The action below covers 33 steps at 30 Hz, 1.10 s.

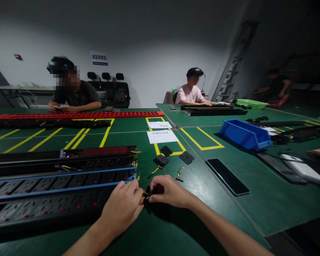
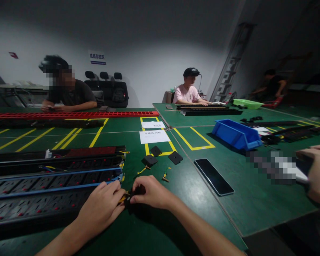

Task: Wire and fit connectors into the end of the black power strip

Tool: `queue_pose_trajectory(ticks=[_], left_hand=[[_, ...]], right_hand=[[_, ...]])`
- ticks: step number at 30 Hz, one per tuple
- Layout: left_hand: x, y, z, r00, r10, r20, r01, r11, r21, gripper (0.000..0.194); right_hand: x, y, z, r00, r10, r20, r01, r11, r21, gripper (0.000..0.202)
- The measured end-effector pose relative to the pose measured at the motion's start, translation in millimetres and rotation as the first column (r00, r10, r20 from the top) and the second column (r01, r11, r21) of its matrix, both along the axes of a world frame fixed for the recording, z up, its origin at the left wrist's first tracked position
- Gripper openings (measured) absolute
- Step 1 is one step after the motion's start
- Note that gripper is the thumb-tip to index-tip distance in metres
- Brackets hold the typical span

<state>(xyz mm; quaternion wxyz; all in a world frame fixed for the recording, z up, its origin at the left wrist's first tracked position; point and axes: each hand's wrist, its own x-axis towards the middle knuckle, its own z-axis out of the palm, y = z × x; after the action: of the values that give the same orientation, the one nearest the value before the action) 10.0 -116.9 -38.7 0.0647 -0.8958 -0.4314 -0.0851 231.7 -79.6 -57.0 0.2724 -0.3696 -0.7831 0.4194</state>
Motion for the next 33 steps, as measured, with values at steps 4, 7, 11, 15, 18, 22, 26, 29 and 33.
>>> queue_pose_trajectory(ticks=[4,7,11,15,18,22,26,29,33], left_hand=[[-0.3,0.7,-2.5,1.000,-0.010,0.004,0.010,1.000,0.025,0.005],[0.5,0.3,-0.8,1.000,-0.005,-0.017,0.005,1.000,0.007,0.010],[1.3,0.1,3.2,0.999,0.008,-0.049,-0.010,0.999,-0.043,0.010],[0.9,1.1,2.9,0.999,0.007,-0.044,-0.009,0.999,-0.040,0.008],[0.4,1.9,1.1,0.999,0.002,-0.041,-0.004,0.999,-0.043,0.008],[0.0,1.8,1.2,0.999,0.006,-0.044,-0.008,0.998,-0.059,0.008],[0.3,1.2,2.9,0.999,0.007,-0.044,-0.010,0.998,-0.058,0.008],[0.3,1.5,2.6,0.999,0.004,-0.048,-0.007,0.998,-0.059,0.008],[-0.1,1.4,2.5,0.999,0.007,-0.051,-0.010,0.998,-0.063,0.009]], right_hand=[[-0.9,-0.6,-1.0,1.000,0.004,-0.011,-0.004,0.999,0.032,0.024],[-2.1,-0.3,-2.3,1.000,0.003,-0.017,-0.002,0.998,0.069,0.022],[-3.8,-0.1,-4.1,1.000,-0.014,-0.020,0.016,0.996,0.090,0.019],[-4.1,-0.4,-5.0,0.999,-0.017,-0.029,0.020,0.994,0.104,0.017],[-4.2,-0.5,-5.3,0.999,-0.018,-0.028,0.021,0.993,0.119,0.017],[-4.6,-1.1,-4.6,1.000,-0.024,-0.012,0.026,0.991,0.132,0.016],[-4.9,-1.9,-3.6,1.000,-0.022,0.003,0.021,0.987,0.159,0.016],[-4.8,-2.5,-3.2,1.000,-0.023,0.001,0.022,0.985,0.173,0.015],[-5.1,-3.2,-2.4,1.000,-0.023,0.008,0.021,0.983,0.184,0.014]])
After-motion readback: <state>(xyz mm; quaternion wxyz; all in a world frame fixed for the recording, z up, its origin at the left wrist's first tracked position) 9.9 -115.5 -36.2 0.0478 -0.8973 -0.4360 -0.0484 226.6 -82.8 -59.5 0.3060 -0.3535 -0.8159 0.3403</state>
